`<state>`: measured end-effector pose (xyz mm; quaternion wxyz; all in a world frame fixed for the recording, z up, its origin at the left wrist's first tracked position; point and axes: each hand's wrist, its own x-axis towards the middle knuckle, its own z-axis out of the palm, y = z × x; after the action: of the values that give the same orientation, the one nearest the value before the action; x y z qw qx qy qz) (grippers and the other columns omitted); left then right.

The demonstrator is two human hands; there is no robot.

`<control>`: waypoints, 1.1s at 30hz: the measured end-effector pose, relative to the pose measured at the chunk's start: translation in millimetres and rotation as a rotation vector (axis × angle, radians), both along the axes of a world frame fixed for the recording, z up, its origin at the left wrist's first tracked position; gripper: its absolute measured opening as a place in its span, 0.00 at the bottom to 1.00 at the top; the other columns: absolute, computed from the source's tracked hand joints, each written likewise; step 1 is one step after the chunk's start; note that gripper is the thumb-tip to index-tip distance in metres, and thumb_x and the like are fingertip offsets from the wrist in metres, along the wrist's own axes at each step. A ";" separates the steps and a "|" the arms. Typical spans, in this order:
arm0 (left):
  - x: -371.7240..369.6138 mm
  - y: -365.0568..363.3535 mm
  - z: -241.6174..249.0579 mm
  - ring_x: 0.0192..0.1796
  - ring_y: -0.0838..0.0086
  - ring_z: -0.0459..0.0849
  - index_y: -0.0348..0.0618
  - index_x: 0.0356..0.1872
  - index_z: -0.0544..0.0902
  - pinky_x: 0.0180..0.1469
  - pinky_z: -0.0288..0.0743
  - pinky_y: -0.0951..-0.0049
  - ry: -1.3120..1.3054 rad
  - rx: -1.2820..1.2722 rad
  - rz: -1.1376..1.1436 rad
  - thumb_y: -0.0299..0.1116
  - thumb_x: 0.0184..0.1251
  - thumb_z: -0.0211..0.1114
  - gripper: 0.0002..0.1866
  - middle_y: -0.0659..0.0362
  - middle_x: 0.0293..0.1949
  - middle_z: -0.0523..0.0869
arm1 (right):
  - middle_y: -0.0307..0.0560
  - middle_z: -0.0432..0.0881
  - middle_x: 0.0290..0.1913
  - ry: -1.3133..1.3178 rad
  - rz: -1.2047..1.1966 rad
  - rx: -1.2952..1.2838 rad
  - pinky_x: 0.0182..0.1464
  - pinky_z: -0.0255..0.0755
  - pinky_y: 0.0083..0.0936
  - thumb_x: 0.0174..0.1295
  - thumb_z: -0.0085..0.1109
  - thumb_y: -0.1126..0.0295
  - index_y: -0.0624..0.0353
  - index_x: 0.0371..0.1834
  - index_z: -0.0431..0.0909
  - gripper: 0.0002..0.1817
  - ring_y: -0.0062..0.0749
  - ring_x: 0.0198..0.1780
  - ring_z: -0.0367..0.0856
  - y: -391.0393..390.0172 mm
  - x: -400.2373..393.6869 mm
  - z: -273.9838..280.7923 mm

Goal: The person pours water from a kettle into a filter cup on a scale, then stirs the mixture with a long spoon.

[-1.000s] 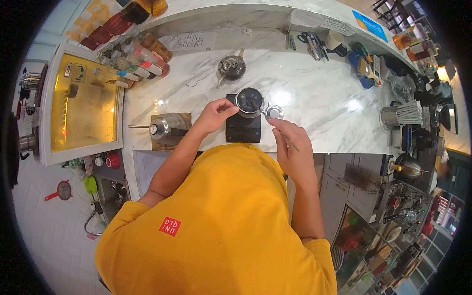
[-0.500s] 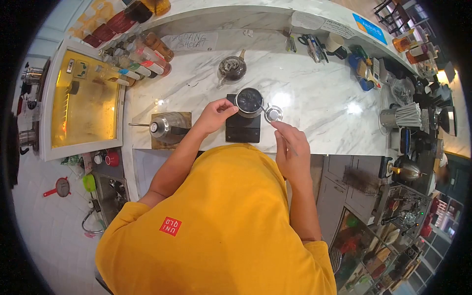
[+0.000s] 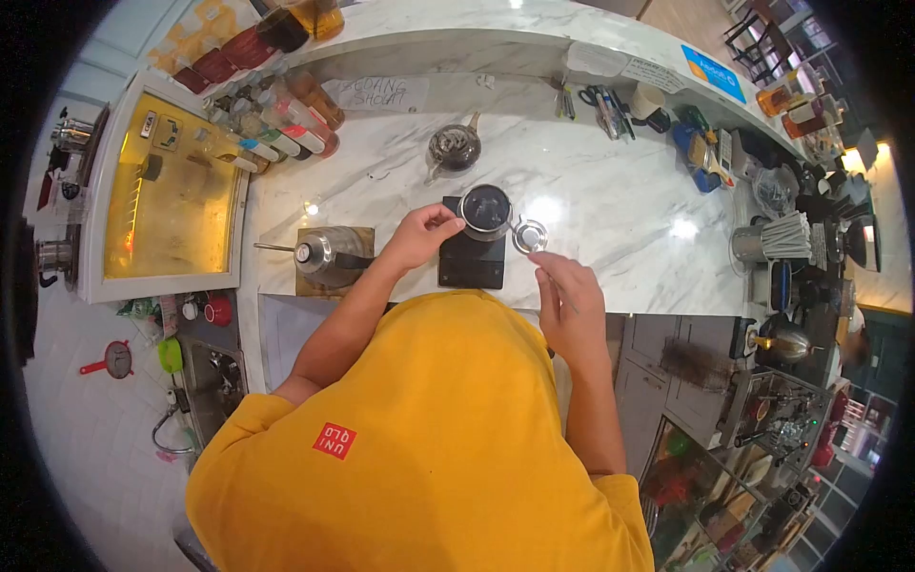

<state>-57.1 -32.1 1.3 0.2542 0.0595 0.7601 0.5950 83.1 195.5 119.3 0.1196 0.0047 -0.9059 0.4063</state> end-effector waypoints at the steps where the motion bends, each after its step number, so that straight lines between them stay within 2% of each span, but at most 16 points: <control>1: -1.9 -0.4 -0.7 0.34 0.85 0.73 0.42 0.37 0.85 0.40 0.70 0.79 0.003 0.011 0.000 0.39 0.67 0.71 0.11 0.69 0.30 0.82 | 0.48 0.86 0.48 -0.012 0.015 -0.013 0.45 0.75 0.27 0.70 0.55 0.78 0.58 0.51 0.83 0.11 0.38 0.45 0.82 -0.9 -0.8 0.4; 2: -3.1 -0.5 -2.1 0.33 0.84 0.74 0.41 0.36 0.85 0.39 0.70 0.79 0.019 0.011 0.006 0.40 0.67 0.71 0.12 0.68 0.29 0.82 | 0.48 0.86 0.48 0.061 0.050 0.019 0.45 0.75 0.26 0.70 0.55 0.79 0.58 0.52 0.83 0.11 0.39 0.45 0.82 -2.0 -3.7 -4.0; 5: -1.3 0.9 -8.2 0.31 0.83 0.76 0.40 0.34 0.85 0.36 0.72 0.78 0.053 0.013 0.021 0.42 0.66 0.72 0.14 0.66 0.27 0.82 | 0.47 0.86 0.44 0.000 -0.028 0.002 0.43 0.73 0.31 0.65 0.58 0.80 0.56 0.49 0.83 0.12 0.42 0.39 0.79 -4.8 -11.8 0.9; 10: 0.3 0.5 3.4 0.34 0.84 0.75 0.41 0.37 0.85 0.40 0.71 0.78 0.031 -0.048 0.002 0.39 0.68 0.70 0.11 0.68 0.30 0.83 | 0.48 0.86 0.44 0.011 -0.019 -0.035 0.44 0.73 0.30 0.66 0.58 0.79 0.57 0.49 0.83 0.11 0.43 0.40 0.80 1.9 -4.8 1.7; 14: 0.2 1.3 1.9 0.34 0.83 0.75 0.41 0.37 0.85 0.40 0.72 0.78 0.064 -0.040 -0.004 0.40 0.68 0.70 0.12 0.67 0.30 0.83 | 0.49 0.86 0.44 0.058 0.025 -0.008 0.44 0.74 0.31 0.67 0.57 0.79 0.58 0.49 0.83 0.11 0.42 0.39 0.80 -3.8 -10.7 -4.1; 30: 3.8 -0.5 5.7 0.33 0.82 0.77 0.40 0.37 0.85 0.40 0.73 0.77 0.117 -0.077 0.018 0.42 0.67 0.70 0.13 0.66 0.30 0.84 | 0.50 0.86 0.45 -0.039 -0.038 -0.114 0.46 0.74 0.30 0.67 0.58 0.78 0.58 0.49 0.83 0.10 0.43 0.41 0.80 1.7 -15.1 -0.9; 33: 2.1 1.0 2.2 0.33 0.82 0.77 0.40 0.37 0.85 0.40 0.73 0.77 0.124 -0.057 0.006 0.41 0.68 0.70 0.13 0.66 0.30 0.84 | 0.49 0.87 0.45 -0.029 -0.011 -0.005 0.46 0.74 0.30 0.67 0.58 0.78 0.58 0.48 0.83 0.09 0.43 0.40 0.80 -0.6 -8.9 6.3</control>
<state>-55.0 -31.1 3.5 0.2065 0.0865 0.7911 0.5693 74.2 194.8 125.6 0.1089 -0.0066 -0.9065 0.4079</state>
